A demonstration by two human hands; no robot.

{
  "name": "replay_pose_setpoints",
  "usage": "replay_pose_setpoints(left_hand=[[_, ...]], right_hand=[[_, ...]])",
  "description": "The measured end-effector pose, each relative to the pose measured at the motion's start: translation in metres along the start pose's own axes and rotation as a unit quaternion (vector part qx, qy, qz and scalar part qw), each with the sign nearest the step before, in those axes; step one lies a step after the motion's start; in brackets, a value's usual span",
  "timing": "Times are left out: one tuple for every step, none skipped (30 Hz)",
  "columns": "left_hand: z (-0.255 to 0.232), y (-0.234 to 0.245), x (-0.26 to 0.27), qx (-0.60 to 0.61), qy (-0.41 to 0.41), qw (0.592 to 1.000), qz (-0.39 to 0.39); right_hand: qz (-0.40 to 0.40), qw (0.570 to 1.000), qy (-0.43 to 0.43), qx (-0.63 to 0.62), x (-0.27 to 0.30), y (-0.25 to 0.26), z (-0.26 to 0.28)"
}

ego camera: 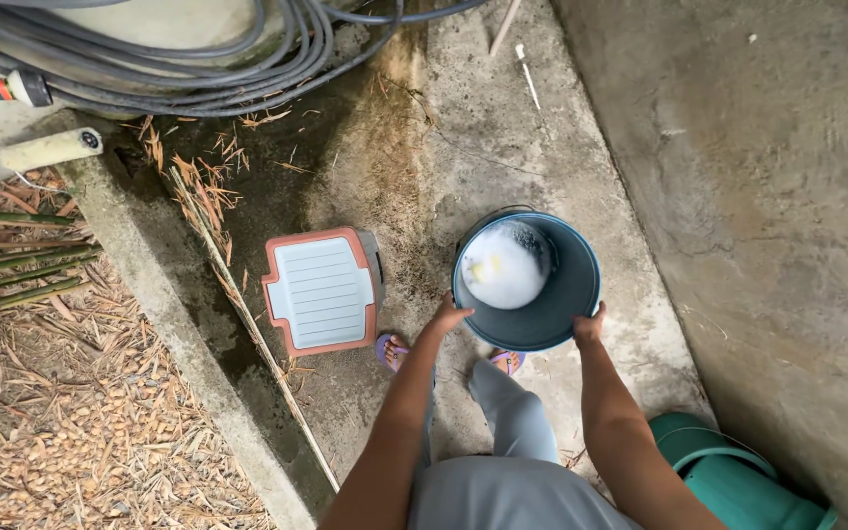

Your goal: The recorder sorts items from a storage container and washes the container and its lid using water and a cleaning brush.

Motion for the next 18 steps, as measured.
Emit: replay_pose_setpoints(left_hand=[[-0.003,0.002,-0.005,0.001,-0.001,1.000,-0.002],[-0.005,0.003,-0.004,0.041,-0.030,0.999,-0.008],[-0.007,0.004,-0.001,0.081,-0.059,0.995,-0.015],[-0.007,0.005,-0.002,0.082,-0.060,0.995,-0.010],[-0.006,0.010,-0.001,0.113,-0.056,0.992,-0.030],[-0.010,0.016,-0.001,0.145,-0.054,0.987,-0.052],[-0.015,0.025,0.003,0.146,-0.057,0.986,-0.047],[-0.011,0.038,0.013,0.216,-0.043,0.973,-0.074],[-0.006,0.050,0.025,0.285,-0.027,0.953,-0.100],[-0.018,0.056,0.048,0.284,-0.029,0.953,-0.098],[-0.034,0.060,0.073,0.302,-0.055,0.949,-0.071],[-0.050,0.065,0.100,0.320,-0.080,0.943,-0.044],[-0.052,0.068,0.118,0.320,-0.082,0.943,-0.042],[-0.056,0.070,0.133,0.284,-0.074,0.955,-0.036],[-0.061,0.072,0.150,0.247,-0.067,0.966,-0.031],[-0.064,0.079,0.164,0.248,-0.074,0.966,-0.032],[-0.052,0.084,0.178,0.226,0.030,0.972,-0.051],[-0.040,0.096,0.196,0.203,0.132,0.967,-0.075]], right_hand=[[0.002,1.000,0.002,0.000,-0.014,-0.004,-0.001],[0.044,0.998,-0.008,-0.039,-0.020,-0.010,-0.010],[0.085,0.993,-0.016,-0.077,-0.026,-0.014,-0.017],[0.080,0.994,-0.015,-0.077,-0.014,-0.016,0.001],[0.102,0.992,-0.012,-0.073,-0.001,-0.021,0.021],[0.126,0.990,-0.007,-0.070,0.010,-0.027,0.046],[0.121,0.990,-0.003,-0.070,0.031,-0.035,0.083],[0.084,0.995,0.043,0.014,0.058,-0.037,0.118],[0.047,0.990,0.088,0.099,0.086,-0.040,0.154],[0.045,0.990,0.088,0.097,0.097,-0.037,0.166],[0.029,0.981,0.132,0.139,0.111,-0.033,0.184],[0.012,0.968,0.176,0.181,0.127,-0.030,0.203],[0.010,0.968,0.177,0.180,0.149,-0.018,0.216],[0.023,0.969,0.169,0.178,0.169,-0.008,0.231],[0.036,0.970,0.161,0.176,0.190,0.002,0.247],[0.036,0.970,0.167,0.173,0.207,0.012,0.259],[0.058,0.978,0.156,0.122,0.223,0.021,0.268],[0.085,0.983,0.145,0.068,0.241,0.024,0.277]])
Point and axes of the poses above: each hand's wrist, its own x-axis away from the middle knuckle, its own y-axis out of the back of the hand, z = x × y, the point moved 7 cm from there along -x, towards the middle knuckle, and after that the axes turned 6 degrees about x, right-handed, at the moved point
